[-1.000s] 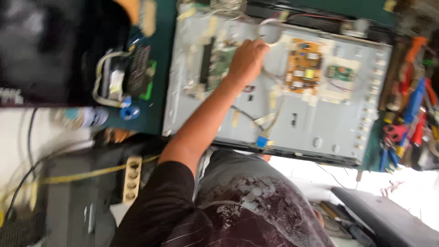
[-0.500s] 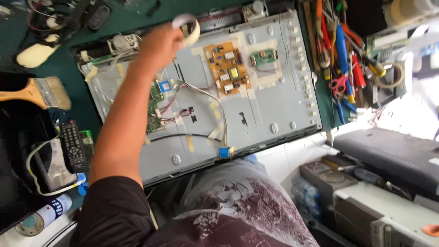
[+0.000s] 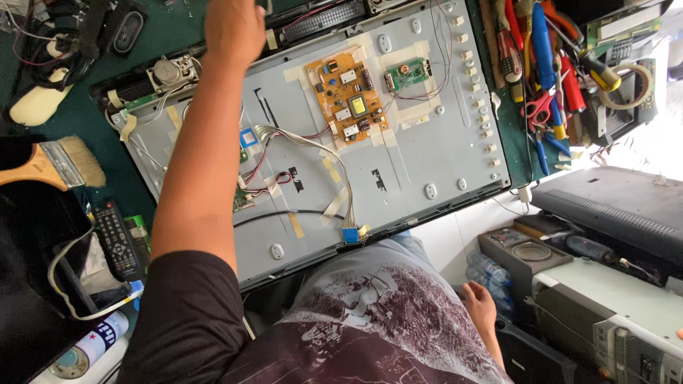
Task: The person works on the back of a disassembled television, manipulating internal wires and circuit boards. They use a pair of pliers to cut a wire and handle various connectors and components within the device's chassis.
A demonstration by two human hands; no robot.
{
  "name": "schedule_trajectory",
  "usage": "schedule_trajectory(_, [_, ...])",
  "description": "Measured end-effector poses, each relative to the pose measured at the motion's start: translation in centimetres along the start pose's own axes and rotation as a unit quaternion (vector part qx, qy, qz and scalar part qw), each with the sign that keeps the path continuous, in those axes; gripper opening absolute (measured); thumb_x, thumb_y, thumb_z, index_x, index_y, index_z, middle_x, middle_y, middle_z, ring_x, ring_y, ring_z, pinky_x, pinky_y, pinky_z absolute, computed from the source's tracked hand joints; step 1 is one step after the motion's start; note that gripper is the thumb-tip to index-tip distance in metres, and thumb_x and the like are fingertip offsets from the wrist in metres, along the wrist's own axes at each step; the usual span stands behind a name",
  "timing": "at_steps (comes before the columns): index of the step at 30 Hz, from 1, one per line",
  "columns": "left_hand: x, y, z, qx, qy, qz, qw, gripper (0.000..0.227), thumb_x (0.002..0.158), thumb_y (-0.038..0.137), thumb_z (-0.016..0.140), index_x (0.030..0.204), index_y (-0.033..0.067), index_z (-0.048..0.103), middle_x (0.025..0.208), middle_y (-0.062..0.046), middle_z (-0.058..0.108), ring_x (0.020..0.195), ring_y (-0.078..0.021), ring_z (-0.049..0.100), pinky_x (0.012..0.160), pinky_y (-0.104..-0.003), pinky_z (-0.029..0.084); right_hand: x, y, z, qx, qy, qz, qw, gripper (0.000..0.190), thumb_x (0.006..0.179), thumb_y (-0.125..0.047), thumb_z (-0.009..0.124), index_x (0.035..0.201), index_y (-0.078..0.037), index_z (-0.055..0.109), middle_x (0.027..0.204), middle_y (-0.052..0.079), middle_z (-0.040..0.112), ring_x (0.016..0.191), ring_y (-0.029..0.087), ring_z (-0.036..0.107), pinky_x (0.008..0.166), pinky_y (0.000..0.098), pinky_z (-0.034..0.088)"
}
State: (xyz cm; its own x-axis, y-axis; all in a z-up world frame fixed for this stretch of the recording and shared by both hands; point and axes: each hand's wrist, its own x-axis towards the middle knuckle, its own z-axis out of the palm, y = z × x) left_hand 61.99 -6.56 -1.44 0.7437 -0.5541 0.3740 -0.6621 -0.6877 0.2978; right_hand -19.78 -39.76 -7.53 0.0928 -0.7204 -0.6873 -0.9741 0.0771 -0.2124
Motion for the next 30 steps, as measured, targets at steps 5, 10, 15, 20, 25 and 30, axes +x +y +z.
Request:
schedule_trajectory(5, [-2.7, 4.0, -0.6, -0.029, -0.033, 0.031, 0.999, 0.034, 0.100, 0.002, 0.085, 0.126, 0.0105, 0.065, 0.126, -0.013, 0.067, 0.112, -0.0436, 0.060, 0.062, -0.060, 0.048, -0.2, -1.2, -0.2, -0.054, -0.044, -0.003, 0.998, 0.060, 0.097, -0.051, 0.069, 0.143, -0.012, 0.073, 0.136, 0.010, 0.077, 0.125, 0.026, 0.071, 0.104, 0.0412, 0.050])
schedule_trajectory(10, [-7.5, 10.7, -4.4, -0.139, 0.031, 0.035, 0.989, 0.035, 0.098, -0.004, 0.082, 0.132, -0.0012, 0.072, 0.124, -0.022, 0.072, 0.121, -0.0442, 0.062, 0.100, -0.056, 0.047, 0.4, -2.1, -2.3, -0.047, -0.003, -0.023, 0.999, 0.055, 0.096, -0.048, 0.068, 0.139, -0.015, 0.075, 0.137, 0.007, 0.077, 0.127, 0.025, 0.069, 0.108, 0.0400, 0.048])
schedule_trajectory(15, [-15.4, 20.2, -7.7, -0.210, 0.088, 0.012, 0.974, 0.017, 0.112, 0.006, 0.074, 0.124, -0.0068, 0.075, 0.110, -0.026, 0.072, 0.099, -0.0501, 0.068, 0.091, -0.056, 0.054, 3.7, -6.7, -5.3, 0.104, 0.106, -0.137, 0.979, 0.035, 0.102, -0.024, 0.081, 0.132, -0.005, 0.079, 0.107, 0.022, 0.080, 0.100, 0.040, 0.076, 0.089, 0.0519, 0.057])
schedule_trajectory(20, [-23.9, 28.9, -8.4, -0.218, 0.025, -0.106, 0.970, 0.017, 0.103, 0.002, 0.078, 0.119, 0.0008, 0.078, 0.107, -0.018, 0.076, 0.085, -0.0377, 0.070, 0.084, -0.046, 0.056, 7.7, -16.9, -10.8, 0.057, 0.168, -0.263, 0.948, 0.015, 0.103, -0.033, 0.082, 0.110, -0.020, 0.084, 0.087, 0.003, 0.079, 0.084, 0.027, 0.077, 0.084, 0.0429, 0.057])
schedule_trajectory(25, [-26.9, 36.2, -8.6, -0.199, -0.005, -0.167, 0.966, 0.016, 0.102, 0.004, 0.077, 0.118, 0.0026, 0.081, 0.116, -0.016, 0.079, 0.093, -0.0311, 0.076, 0.078, -0.037, 0.063, 15.7, -24.8, -14.8, 0.019, 0.240, -0.380, 0.893, 0.017, 0.099, -0.034, 0.084, 0.111, -0.023, 0.082, 0.091, 0.002, 0.075, 0.090, 0.030, 0.075, 0.084, 0.0452, 0.059])
schedule_trajectory(30, [-26.4, 42.4, -7.6, -0.171, -0.019, -0.187, 0.967, 0.020, 0.101, 0.006, 0.077, 0.120, 0.0026, 0.079, 0.123, -0.010, 0.077, 0.097, -0.0230, 0.077, 0.075, -0.029, 0.064, 20.7, -28.4, -16.4, -0.042, 0.221, -0.482, 0.847, 0.038, 0.091, -0.029, 0.090, 0.123, -0.014, 0.075, 0.109, 0.010, 0.069, 0.098, 0.038, 0.073, 0.085, 0.0492, 0.060])
